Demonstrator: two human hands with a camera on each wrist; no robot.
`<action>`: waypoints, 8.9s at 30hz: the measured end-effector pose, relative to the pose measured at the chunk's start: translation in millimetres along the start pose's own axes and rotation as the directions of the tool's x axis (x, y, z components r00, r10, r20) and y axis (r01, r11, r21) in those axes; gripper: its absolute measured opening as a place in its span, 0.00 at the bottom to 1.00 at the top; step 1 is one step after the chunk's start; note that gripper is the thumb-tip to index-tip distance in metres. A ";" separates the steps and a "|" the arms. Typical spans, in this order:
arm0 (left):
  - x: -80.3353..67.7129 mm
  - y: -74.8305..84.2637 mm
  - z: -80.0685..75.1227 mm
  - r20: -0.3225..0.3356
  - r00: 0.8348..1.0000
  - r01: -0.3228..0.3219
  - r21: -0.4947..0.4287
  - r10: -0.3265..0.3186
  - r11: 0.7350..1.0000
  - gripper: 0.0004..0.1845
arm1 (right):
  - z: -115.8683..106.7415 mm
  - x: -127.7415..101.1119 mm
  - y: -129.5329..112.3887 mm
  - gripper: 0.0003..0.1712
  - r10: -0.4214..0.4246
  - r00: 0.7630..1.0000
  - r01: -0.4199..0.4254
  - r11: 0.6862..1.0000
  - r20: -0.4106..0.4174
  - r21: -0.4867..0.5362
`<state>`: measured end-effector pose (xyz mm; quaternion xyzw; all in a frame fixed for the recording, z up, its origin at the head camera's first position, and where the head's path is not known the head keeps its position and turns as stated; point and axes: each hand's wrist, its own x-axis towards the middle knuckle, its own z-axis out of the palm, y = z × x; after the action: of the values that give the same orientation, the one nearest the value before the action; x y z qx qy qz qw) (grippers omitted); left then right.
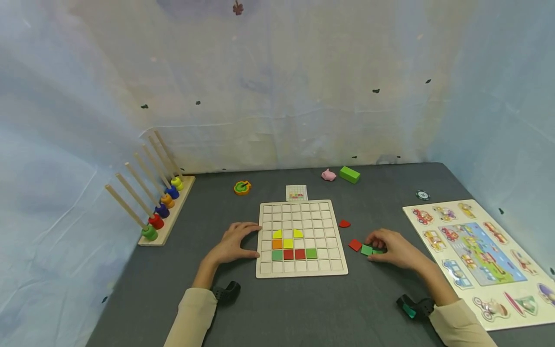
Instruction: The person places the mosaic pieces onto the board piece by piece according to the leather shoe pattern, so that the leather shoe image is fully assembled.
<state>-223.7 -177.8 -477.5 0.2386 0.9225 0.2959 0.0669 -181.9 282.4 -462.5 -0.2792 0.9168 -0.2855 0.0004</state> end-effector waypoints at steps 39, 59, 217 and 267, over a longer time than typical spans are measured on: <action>-0.6 0.3 -1.0 0.004 1.000 0.002 -0.003 -0.002 1.000 0.41 | 55.0 53.7 -48.7 0.15 -0.258 0.965 0.261 0.954 -0.040 0.149; 0.1 -1.0 -0.2 -0.002 1.000 -0.006 0.004 0.006 1.000 0.41 | 56.1 53.9 -46.8 0.15 -0.275 0.959 0.283 0.948 -0.070 0.149; -0.5 0.1 0.4 -0.008 1.000 -0.012 0.000 0.012 1.000 0.40 | 67.8 94.8 -54.7 0.06 -0.255 0.967 0.254 0.957 -0.013 0.142; 0.0 -0.5 1.0 -0.008 1.000 0.000 -0.009 0.000 1.000 0.40 | 42.1 77.7 -25.4 0.10 0.051 0.989 -0.002 0.944 -0.139 0.330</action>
<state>-223.7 -177.6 -478.7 0.2373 0.9214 0.3008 0.0643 -227.7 203.3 -472.1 -0.2413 0.8575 -0.4540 -0.0162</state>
